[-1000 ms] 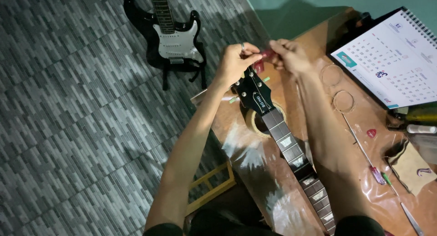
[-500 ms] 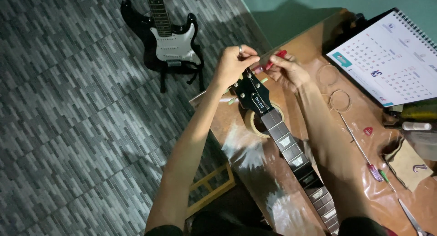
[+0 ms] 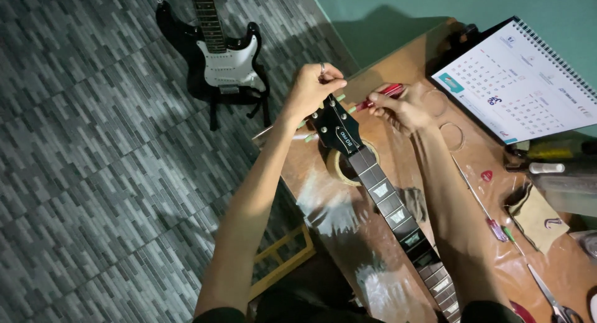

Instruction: Restringing an electric guitar by threading a new string through the bridge and winding it around the tuning peg.

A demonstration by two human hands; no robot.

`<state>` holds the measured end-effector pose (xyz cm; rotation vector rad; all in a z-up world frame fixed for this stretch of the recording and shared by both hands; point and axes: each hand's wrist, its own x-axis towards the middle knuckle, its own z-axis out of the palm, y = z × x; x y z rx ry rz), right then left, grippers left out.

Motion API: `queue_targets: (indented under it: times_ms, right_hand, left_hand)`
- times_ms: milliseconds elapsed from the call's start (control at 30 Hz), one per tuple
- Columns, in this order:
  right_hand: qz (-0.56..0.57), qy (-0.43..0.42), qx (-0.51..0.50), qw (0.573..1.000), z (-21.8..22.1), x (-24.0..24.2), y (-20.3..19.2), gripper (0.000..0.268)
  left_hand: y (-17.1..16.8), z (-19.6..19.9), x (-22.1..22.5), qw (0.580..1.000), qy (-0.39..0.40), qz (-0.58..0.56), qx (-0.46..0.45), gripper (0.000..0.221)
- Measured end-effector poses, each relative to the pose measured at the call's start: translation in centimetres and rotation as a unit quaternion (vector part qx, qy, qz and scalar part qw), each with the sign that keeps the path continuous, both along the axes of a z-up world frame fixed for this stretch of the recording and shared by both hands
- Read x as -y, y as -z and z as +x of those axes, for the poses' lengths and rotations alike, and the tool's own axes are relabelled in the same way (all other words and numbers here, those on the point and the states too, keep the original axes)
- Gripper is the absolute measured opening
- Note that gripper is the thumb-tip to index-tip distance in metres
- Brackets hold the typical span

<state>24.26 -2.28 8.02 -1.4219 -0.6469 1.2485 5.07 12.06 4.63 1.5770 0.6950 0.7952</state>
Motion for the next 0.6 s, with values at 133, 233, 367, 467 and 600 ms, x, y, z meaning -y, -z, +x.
queue_targets:
  times_ms: [133,233,367,467,600]
  right_hand:
    - [-0.028,-0.041,-0.001,0.999,0.5,-0.2,1.7,0.023]
    - [-0.027,-0.018,-0.05,0.998,-1.2,-0.2,0.3,0.022]
    - [-0.011,0.023,-0.022,0.999,0.9,0.3,2.5,0.022]
    - [0.004,0.034,-0.056,0.998,2.2,0.1,4.5,0.021]
    - [0.057,0.035,-0.198,0.978,1.5,0.0,4.6,0.011]
  left_hand:
    - [-1.7,-0.6,0.4,1.0,-0.003,0.0,-0.001,0.017]
    - [-2.6,-1.1,0.6,1.0,0.002,-0.002,-0.021,0.016]
    - [-2.0,-0.9,0.6,1.0,-0.001,0.001,-0.018,0.016]
    - [-2.0,-0.9,0.5,0.999,-0.012,0.015,-0.045,0.015]
    - [-1.4,-0.5,0.4,0.999,-0.011,0.017,-0.05,0.016]
